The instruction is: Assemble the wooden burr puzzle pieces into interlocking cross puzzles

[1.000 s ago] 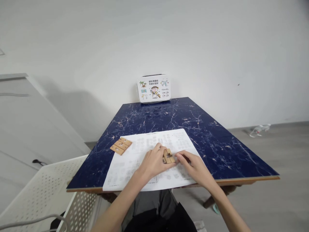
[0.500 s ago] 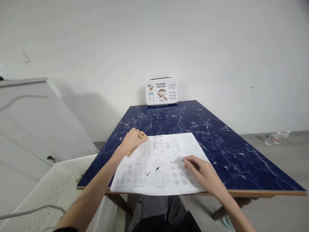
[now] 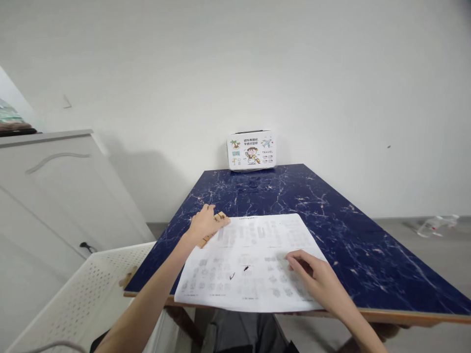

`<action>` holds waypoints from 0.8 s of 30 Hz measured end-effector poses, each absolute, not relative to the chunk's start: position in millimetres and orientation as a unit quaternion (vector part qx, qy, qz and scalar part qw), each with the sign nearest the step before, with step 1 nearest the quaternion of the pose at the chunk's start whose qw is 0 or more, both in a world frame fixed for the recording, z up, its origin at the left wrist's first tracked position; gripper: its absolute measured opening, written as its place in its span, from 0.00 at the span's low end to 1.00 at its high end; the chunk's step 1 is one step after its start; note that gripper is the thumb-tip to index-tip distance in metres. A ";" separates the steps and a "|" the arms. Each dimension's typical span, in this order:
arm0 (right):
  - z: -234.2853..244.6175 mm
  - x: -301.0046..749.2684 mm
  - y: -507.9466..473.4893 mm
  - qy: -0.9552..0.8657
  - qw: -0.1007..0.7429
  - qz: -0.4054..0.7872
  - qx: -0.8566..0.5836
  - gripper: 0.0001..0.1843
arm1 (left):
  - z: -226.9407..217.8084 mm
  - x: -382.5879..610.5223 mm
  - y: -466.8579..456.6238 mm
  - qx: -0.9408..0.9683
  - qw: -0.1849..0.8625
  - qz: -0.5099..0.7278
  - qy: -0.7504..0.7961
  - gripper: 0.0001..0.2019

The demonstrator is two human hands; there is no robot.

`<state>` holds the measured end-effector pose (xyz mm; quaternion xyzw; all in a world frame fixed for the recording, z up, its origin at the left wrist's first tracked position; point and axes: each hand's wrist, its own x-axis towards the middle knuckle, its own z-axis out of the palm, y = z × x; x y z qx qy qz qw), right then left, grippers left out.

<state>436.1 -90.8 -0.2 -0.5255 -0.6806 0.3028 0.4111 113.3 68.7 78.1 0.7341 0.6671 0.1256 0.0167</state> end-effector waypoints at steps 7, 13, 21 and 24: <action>-3.1 435.8 -91.2 -0.680 0.406 0.303 -0.530 0.20 | 70.5 58.0 11.9 0.686 -0.027 0.248 0.683 0.23; -7.0 436.8 -90.4 -0.685 0.399 0.292 -0.535 0.20 | 33.9 25.1 -21.5 0.695 0.002 0.261 0.670 0.22; -7.5 438.1 -91.8 -0.680 0.391 0.281 -0.553 0.20 | 29.0 20.7 -31.9 0.705 0.073 0.292 0.642 0.22; -7.4 437.9 -92.3 -0.682 0.388 0.278 -0.554 0.20 | 29.1 21.6 -33.1 0.705 0.074 0.294 0.641 0.22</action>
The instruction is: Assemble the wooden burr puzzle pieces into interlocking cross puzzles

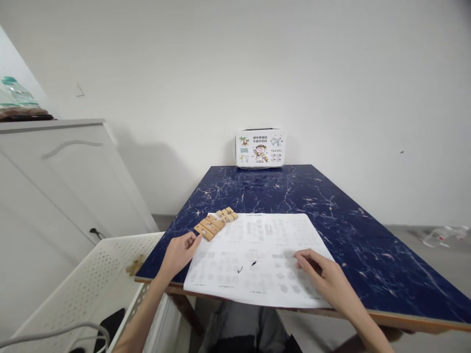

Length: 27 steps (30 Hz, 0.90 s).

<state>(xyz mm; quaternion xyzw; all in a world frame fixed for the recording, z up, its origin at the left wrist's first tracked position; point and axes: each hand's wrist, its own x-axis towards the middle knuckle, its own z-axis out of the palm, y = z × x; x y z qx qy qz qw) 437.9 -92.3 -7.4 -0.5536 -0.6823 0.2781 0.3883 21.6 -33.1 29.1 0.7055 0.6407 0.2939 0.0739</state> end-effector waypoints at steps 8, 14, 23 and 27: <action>-11.5 438.7 -91.2 -0.684 0.386 0.263 -0.560 0.20 | 26.9 21.0 -35.4 0.704 0.080 0.298 0.640 0.21; -10.8 439.1 -91.4 -0.690 0.390 0.252 -0.556 0.20 | 27.4 20.5 -35.6 0.702 0.094 0.306 0.637 0.16; -9.2 438.2 -91.7 -0.684 0.394 0.253 -0.559 0.21 | 25.6 18.4 -31.0 0.704 0.097 0.305 0.634 0.13; -6.2 437.1 -92.3 -0.682 0.401 0.249 -0.558 0.22 | 26.9 19.6 -31.3 0.705 0.094 0.303 0.635 0.13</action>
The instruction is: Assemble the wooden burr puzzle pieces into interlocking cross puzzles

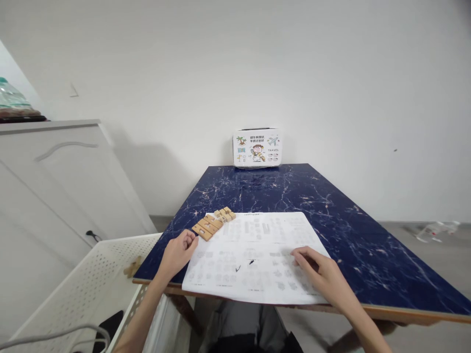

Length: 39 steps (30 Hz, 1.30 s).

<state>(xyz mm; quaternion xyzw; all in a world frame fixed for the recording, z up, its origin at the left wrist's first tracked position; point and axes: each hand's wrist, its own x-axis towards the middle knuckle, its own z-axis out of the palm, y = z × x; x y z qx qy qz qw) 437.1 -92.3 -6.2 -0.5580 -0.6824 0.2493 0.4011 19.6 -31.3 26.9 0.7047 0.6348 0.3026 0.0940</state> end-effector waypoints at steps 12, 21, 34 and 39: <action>-6.5 436.6 -92.2 -0.688 0.398 0.241 -0.557 0.23 | 27.7 19.4 -34.2 0.700 0.100 0.310 0.635 0.13; -5.5 437.3 -92.9 -0.681 0.400 0.256 -0.558 0.22 | 26.8 20.4 -33.2 0.693 0.113 0.328 0.632 0.13; -6.9 436.0 -93.7 -0.680 0.404 0.251 -0.558 0.22 | 22.8 16.9 -32.9 0.694 0.114 0.332 0.628 0.14; -7.7 435.4 -92.6 -0.684 0.399 0.246 -0.558 0.23 | 27.0 19.0 -36.7 0.677 0.120 0.372 0.623 0.15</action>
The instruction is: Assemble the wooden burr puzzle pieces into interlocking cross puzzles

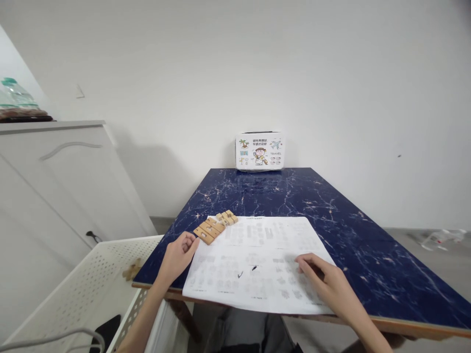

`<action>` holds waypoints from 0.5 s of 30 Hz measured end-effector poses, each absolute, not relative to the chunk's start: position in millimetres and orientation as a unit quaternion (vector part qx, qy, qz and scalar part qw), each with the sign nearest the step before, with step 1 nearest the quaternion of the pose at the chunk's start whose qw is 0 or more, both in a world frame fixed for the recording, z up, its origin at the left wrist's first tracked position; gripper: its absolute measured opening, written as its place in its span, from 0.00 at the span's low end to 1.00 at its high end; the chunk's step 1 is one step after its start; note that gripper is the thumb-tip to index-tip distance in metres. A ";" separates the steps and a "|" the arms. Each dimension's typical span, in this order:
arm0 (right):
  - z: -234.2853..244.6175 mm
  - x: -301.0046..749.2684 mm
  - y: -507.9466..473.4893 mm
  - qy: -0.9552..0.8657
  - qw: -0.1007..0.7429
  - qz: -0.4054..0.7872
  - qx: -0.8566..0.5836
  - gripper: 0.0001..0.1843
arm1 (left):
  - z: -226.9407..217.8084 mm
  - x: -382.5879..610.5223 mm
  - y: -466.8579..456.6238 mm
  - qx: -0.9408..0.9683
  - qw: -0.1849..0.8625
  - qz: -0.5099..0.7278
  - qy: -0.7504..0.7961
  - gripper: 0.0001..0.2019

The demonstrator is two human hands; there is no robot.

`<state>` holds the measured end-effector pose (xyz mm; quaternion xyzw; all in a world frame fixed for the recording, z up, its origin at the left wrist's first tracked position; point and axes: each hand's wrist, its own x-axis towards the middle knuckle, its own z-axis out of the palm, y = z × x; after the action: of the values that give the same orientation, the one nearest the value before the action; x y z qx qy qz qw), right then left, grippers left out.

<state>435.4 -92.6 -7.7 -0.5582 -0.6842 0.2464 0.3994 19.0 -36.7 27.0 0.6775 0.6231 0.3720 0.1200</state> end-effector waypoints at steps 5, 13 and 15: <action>-6.7 435.7 -91.8 -0.686 0.400 0.252 -0.553 0.22 | 32.8 27.8 -37.3 0.667 0.019 0.409 0.622 0.14; -2.6 436.5 -94.5 -0.686 0.396 0.258 -0.553 0.22 | 19.2 58.6 3.2 0.706 -0.040 0.345 0.618 0.30; -3.2 437.1 -94.1 -0.686 0.396 0.258 -0.553 0.22 | 13.3 65.0 13.0 0.701 -0.045 0.321 0.636 0.33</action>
<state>437.1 -94.1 -3.2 -0.5533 -0.6858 0.2583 0.3961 65.0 13.0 13.3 0.7009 0.6356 0.3207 -0.0445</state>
